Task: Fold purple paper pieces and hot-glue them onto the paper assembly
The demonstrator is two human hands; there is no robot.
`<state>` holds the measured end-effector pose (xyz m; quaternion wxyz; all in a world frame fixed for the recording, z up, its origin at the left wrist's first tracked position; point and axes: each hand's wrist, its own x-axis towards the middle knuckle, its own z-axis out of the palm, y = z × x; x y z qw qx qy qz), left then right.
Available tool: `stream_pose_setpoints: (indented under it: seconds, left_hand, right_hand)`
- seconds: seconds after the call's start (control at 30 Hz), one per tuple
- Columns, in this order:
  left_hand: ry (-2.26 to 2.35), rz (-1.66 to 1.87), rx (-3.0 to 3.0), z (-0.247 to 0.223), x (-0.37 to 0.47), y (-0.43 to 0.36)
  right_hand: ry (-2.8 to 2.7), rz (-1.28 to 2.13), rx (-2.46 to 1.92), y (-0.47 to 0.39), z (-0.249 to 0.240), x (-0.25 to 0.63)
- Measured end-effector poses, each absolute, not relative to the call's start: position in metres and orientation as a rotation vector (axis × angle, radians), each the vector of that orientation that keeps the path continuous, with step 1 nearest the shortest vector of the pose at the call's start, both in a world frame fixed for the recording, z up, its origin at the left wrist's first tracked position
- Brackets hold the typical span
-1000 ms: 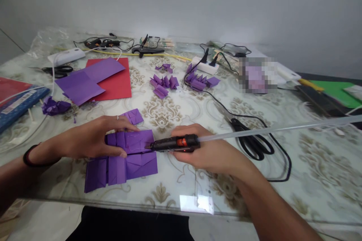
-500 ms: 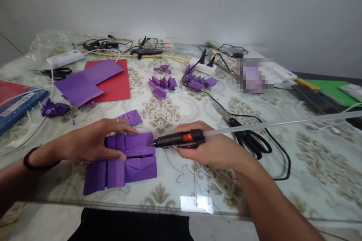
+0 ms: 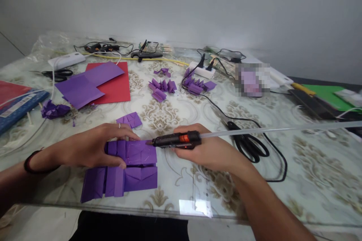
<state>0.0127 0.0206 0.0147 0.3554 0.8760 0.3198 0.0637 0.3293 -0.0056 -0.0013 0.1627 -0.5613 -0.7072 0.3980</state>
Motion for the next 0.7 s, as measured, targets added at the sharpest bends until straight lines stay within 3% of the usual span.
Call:
stream_pose_setpoints:
  seconds: [0.7]
  left_hand:
    - [0.843, 0.202, 2.152, 0.007, 0.015, 0.019]
  right_hand:
    - [-1.976, 1.123, -1.531, -0.010, -0.008, 0.305]
